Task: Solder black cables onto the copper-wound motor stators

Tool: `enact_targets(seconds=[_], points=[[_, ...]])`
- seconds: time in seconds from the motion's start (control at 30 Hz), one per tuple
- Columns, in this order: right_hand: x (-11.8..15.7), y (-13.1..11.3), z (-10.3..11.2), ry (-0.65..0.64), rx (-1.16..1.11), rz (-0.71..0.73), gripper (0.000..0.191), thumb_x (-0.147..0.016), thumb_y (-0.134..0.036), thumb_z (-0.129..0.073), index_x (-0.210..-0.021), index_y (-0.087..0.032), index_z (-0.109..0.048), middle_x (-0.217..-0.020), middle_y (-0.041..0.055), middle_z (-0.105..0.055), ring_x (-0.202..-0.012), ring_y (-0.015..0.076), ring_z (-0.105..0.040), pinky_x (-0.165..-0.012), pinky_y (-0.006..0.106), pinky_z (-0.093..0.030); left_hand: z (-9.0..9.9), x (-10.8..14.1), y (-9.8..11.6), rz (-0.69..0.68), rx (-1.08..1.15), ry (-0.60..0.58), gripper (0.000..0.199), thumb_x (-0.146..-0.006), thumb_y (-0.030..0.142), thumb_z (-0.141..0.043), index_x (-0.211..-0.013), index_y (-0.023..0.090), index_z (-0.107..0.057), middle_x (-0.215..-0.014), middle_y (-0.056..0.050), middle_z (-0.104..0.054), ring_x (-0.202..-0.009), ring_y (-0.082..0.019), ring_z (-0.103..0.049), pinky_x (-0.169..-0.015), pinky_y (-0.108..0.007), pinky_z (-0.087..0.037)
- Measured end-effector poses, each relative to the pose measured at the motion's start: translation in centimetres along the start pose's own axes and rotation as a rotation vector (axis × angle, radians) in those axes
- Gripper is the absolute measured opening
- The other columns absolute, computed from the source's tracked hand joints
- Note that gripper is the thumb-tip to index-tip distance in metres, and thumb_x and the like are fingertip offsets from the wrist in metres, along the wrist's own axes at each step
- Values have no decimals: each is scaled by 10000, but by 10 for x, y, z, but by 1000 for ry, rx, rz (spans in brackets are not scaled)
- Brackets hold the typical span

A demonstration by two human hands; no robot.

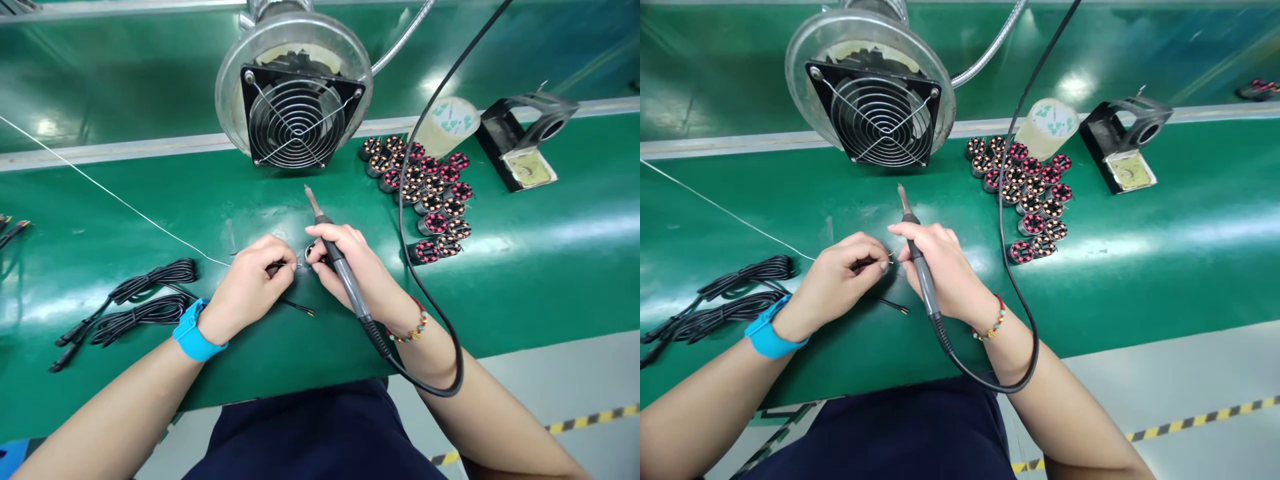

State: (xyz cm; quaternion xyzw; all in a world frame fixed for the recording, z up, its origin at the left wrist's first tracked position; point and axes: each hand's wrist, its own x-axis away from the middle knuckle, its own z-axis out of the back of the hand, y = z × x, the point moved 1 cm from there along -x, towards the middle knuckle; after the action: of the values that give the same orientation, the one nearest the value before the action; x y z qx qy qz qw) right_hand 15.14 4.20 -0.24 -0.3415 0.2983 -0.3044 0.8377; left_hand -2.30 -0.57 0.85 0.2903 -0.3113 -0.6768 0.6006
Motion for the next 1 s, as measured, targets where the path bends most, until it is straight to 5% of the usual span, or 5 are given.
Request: enact_targets(seconds=[0.37,0.8,1.0], points=[[0,5,-2,-112,120,113,422,-892,-95,-499,-1272,-271,-448,-926,1,-651,-900,208,-536,-840,376,-410,-2,-2,-4,65,65,-7,142,-814,182,-504,-731,179,-619,-792,-15,-610,-754,-144,-564,-643,-265,-428],[-2,-3,-16,124,-2,-83,396,-861,-134,-539,-1244,-228,-503,-908,14,-675,-957,230,-578,-926,405,-460,-1,-3,-3,105,85,22,124,-800,127,-523,-726,169,-614,-816,-12,-593,-758,-128,-548,-640,-245,-409],[3,-16,10,241,-116,-156,356,-922,-171,-506,-1258,-286,-523,-921,-10,-692,-949,191,-647,-964,403,-493,-3,-2,0,92,79,11,125,-794,110,-527,-717,166,-607,-838,-17,-606,-789,-131,-559,-659,-246,-414]])
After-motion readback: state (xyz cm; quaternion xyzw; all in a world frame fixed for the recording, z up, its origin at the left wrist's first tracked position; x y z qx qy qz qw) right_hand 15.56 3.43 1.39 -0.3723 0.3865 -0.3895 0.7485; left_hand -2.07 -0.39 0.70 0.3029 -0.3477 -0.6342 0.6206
